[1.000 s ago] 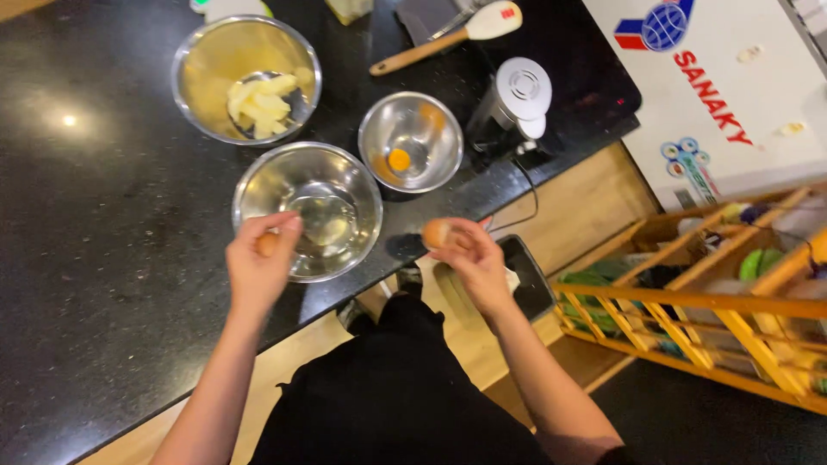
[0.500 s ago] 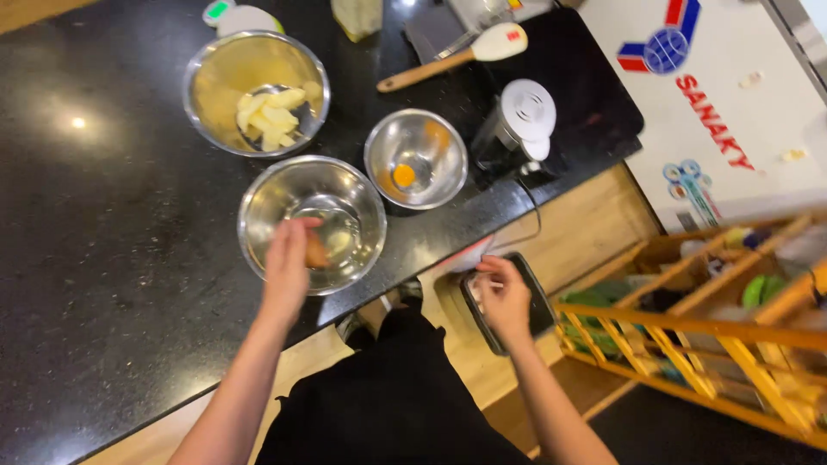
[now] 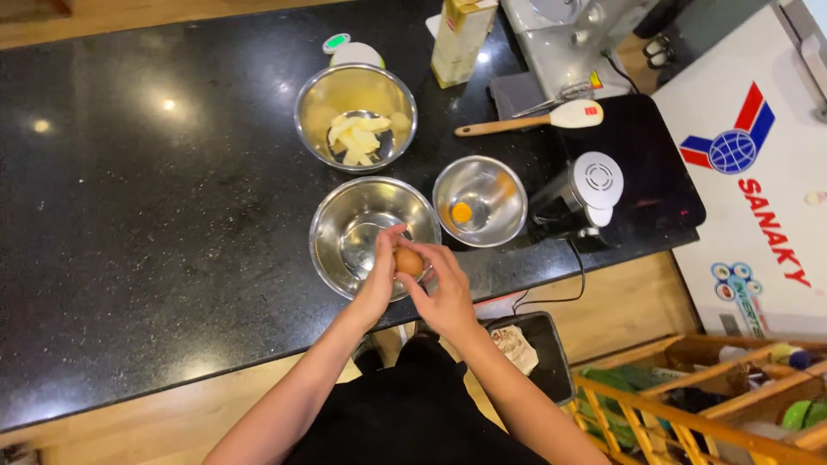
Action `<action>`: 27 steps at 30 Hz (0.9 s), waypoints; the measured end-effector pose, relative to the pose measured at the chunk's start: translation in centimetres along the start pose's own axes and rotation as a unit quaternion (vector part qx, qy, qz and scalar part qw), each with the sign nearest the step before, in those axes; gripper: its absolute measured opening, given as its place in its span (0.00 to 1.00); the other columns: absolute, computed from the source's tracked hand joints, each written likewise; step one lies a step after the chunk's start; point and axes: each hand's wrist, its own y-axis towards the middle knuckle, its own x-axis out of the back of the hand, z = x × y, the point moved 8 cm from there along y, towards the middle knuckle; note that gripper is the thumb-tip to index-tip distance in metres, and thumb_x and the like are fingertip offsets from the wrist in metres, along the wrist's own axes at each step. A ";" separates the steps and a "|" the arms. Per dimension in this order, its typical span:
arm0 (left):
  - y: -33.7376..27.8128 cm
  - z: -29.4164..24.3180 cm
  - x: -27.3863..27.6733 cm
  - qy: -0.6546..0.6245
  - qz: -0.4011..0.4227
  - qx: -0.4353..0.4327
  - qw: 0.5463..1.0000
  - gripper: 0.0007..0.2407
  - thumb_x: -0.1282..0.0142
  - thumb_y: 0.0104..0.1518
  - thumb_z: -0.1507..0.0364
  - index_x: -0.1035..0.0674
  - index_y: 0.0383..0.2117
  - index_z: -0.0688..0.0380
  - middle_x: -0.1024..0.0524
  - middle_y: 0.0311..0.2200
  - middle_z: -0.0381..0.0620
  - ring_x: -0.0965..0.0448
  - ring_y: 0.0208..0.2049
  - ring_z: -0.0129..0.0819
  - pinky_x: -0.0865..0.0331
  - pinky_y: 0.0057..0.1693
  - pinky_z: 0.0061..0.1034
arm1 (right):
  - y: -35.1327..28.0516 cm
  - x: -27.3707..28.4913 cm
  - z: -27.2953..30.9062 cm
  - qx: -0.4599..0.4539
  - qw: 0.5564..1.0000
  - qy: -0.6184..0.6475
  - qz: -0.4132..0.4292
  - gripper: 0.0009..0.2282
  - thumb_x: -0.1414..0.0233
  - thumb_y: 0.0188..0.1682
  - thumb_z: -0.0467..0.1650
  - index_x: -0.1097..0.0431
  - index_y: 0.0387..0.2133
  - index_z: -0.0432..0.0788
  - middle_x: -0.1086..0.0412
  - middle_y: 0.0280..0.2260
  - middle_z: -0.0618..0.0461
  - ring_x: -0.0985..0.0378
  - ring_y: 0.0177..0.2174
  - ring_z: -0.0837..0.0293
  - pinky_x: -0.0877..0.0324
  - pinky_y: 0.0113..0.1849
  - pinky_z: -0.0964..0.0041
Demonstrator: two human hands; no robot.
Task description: Cracking eggs into bowls at a bakery kitchen station.
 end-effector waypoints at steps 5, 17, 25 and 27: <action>1.9 4.1 4.9 0.154 -0.066 0.017 0.986 0.25 0.79 0.70 0.52 0.38 0.64 0.50 0.38 0.58 0.56 0.36 0.58 0.61 0.51 0.67 0.54 | 1.1 1.0 -0.1 0.101 0.991 -0.084 0.011 0.19 0.38 0.46 0.27 0.28 0.51 0.39 0.28 0.44 0.43 0.22 0.40 0.44 0.25 0.42 0.54; -0.5 5.0 10.6 0.262 -0.182 -0.087 0.944 0.12 0.60 0.71 0.63 0.27 0.50 0.54 0.33 0.47 0.50 0.30 0.50 0.50 0.40 0.63 0.42 | 3.2 -0.3 -2.1 0.197 0.924 -0.259 0.202 0.21 0.39 0.44 0.28 0.31 0.53 0.44 0.34 0.43 0.48 0.29 0.40 0.43 0.31 0.42 0.53; -0.1 -1.7 6.5 0.292 -0.089 -0.250 0.919 0.16 0.31 0.48 0.76 0.16 0.44 0.48 0.20 0.44 0.44 0.18 0.49 0.46 0.27 0.55 0.37 | 4.4 -3.7 -7.3 -0.079 0.953 0.017 0.291 0.21 0.37 0.48 0.33 0.35 0.53 0.45 0.24 0.42 0.40 0.18 0.41 0.43 0.24 0.42 0.51; 0.5 -2.0 6.2 0.292 -0.064 -0.224 0.927 0.15 0.32 0.46 0.78 0.14 0.41 0.46 0.17 0.42 0.43 0.16 0.46 0.45 0.23 0.53 0.36 | 3.9 -5.0 -9.7 -0.165 0.936 0.129 0.281 0.17 0.41 0.52 0.34 0.37 0.50 0.42 0.22 0.36 0.46 0.18 0.34 0.57 0.22 0.38 0.64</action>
